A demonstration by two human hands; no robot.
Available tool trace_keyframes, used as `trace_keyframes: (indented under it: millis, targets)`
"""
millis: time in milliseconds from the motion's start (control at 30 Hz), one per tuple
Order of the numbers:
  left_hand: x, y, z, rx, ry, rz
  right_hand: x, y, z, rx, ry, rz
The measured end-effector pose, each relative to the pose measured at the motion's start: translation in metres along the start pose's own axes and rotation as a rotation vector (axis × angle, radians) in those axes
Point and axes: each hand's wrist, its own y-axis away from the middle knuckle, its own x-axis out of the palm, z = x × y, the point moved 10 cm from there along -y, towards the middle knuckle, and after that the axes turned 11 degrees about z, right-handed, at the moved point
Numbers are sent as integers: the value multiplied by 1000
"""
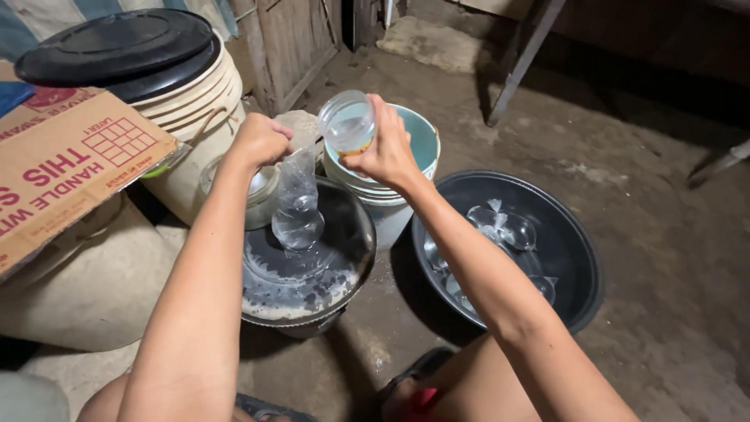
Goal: The recorder is filling small plastic bags with liquid from a container using a small cup and then tying the bags closed.
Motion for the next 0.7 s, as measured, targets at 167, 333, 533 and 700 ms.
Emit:
trace_keyframes:
  millis: [167, 333, 533, 700]
  targets:
    - [1, 1, -2, -2, 2, -7, -8, -7, 9, -30, 83, 24]
    - [4, -1, -2, 26, 11, -2, -11, -11, 23, -82, 203, 37]
    - [12, -6, -1, 20, 38, 30, -10, -16, 34, -111, 285, 90]
    - [16, -6, -8, 53, 41, 43, -7, -21, 47, -158, 375, 129]
